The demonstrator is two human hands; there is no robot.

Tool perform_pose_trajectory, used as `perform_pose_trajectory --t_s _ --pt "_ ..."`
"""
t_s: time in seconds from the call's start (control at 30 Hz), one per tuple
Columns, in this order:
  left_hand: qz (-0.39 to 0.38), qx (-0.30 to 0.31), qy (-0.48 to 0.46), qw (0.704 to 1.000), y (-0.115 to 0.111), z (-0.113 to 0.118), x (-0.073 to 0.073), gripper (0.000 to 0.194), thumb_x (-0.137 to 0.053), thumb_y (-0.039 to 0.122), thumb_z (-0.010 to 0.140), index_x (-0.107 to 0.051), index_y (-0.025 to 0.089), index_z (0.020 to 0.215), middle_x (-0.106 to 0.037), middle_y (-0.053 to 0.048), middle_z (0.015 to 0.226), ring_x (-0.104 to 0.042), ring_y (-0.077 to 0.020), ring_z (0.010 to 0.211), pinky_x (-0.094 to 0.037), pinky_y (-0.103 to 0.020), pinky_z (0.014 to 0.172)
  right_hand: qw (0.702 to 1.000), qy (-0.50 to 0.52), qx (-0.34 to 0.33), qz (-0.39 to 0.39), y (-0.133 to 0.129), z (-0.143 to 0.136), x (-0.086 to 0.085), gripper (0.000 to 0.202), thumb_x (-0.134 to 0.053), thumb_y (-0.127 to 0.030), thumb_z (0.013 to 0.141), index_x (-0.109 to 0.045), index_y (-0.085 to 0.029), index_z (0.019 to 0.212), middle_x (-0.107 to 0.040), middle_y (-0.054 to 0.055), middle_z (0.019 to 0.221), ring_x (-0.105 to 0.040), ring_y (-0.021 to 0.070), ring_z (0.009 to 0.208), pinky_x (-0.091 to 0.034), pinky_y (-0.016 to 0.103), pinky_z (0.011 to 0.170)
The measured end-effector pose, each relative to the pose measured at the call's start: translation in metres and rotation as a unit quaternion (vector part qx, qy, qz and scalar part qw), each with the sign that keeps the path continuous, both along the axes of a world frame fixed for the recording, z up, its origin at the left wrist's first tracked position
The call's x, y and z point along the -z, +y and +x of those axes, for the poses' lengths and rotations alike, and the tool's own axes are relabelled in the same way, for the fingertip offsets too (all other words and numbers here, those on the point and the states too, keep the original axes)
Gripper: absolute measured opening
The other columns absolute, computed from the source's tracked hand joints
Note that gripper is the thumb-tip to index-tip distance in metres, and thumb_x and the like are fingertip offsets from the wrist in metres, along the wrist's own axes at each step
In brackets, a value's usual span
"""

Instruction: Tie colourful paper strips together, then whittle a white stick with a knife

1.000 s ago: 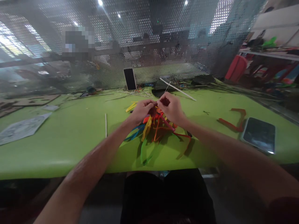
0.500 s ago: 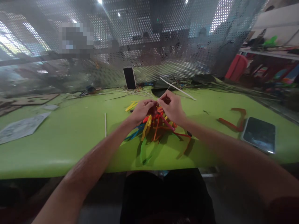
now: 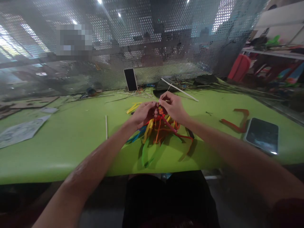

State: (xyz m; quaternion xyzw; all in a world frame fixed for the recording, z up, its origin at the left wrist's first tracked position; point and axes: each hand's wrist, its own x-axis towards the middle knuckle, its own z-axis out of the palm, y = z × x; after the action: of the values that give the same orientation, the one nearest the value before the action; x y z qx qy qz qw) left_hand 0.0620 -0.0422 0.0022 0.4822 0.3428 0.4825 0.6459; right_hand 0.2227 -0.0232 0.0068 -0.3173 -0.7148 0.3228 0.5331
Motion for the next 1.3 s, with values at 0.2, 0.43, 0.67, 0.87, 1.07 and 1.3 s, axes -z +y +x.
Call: perform_pose_trajectory --t_s 0.2,0.43,0.67,0.87,1.07,1.3 --pt "0.006 0.018 -0.028 0.999 0.001 -0.001 0.003 0.021 -0.06 0.024 0.091 -0.061 0.014 0.073 -0.054 0.001 0.057 -0.049 -0.0073 0.05 -0.044 -0.018 0.051 0.985 -0.097 0.032 0.14 -0.001 0.005 0.003 0.005 -0.056 -0.022 0.088 -0.055 -0.023 0.084 -0.058 -0.001 0.075 -0.053 0.0148 0.068 -0.041 0.029 0.069" --pt "0.053 -0.062 0.09 0.993 0.002 0.002 0.0 0.024 -0.064 0.023 0.09 -0.058 0.014 0.069 -0.058 0.002 0.052 -0.05 -0.0064 0.042 -0.039 -0.017 0.046 0.949 -0.212 0.065 0.224 0.002 0.009 0.007 0.007 -0.053 -0.018 0.091 -0.056 -0.021 0.085 -0.058 0.002 0.078 -0.049 0.0152 0.069 -0.034 0.028 0.066" --pt "0.106 -0.116 0.157 0.975 0.006 0.0 0.003 0.017 -0.064 0.02 0.09 -0.062 0.013 0.074 -0.061 0.001 0.053 -0.054 -0.0086 0.042 -0.041 -0.02 0.046 0.93 -0.261 0.091 0.242 0.002 0.01 0.007 0.01 -0.049 -0.018 0.093 -0.056 -0.019 0.086 -0.059 0.003 0.081 -0.047 0.0151 0.068 -0.031 0.028 0.064" --pt "0.111 -0.141 0.148 0.973 0.007 0.002 0.002 0.011 -0.066 0.014 0.085 -0.063 0.014 0.074 -0.059 0.003 0.048 -0.052 -0.0073 0.04 -0.038 -0.018 0.044 0.94 -0.245 0.077 0.226 0.003 0.011 0.008 0.008 -0.05 -0.022 0.092 -0.056 -0.019 0.087 -0.058 0.003 0.079 -0.049 0.0158 0.068 -0.034 0.029 0.064" --pt "0.155 -0.159 0.183 0.958 0.01 -0.001 0.005 0.014 -0.066 0.014 0.082 -0.063 0.014 0.068 -0.056 0.003 0.045 -0.048 -0.0067 0.039 -0.036 -0.019 0.043 0.932 -0.272 0.065 0.229 0.002 0.012 0.008 0.011 -0.048 -0.025 0.096 -0.058 -0.02 0.091 -0.059 0.004 0.082 -0.05 0.0173 0.07 -0.034 0.03 0.065" --pt "0.161 -0.161 0.214 0.95 0.013 -0.003 0.009 0.013 -0.069 0.014 0.077 -0.062 0.014 0.067 -0.056 0.004 0.046 -0.048 -0.0075 0.04 -0.035 -0.018 0.042 0.923 -0.303 0.052 0.233 0.001 0.009 0.015 0.013 -0.048 -0.025 0.098 -0.06 -0.02 0.098 -0.065 0.006 0.093 -0.054 0.0184 0.076 -0.035 0.03 0.067"
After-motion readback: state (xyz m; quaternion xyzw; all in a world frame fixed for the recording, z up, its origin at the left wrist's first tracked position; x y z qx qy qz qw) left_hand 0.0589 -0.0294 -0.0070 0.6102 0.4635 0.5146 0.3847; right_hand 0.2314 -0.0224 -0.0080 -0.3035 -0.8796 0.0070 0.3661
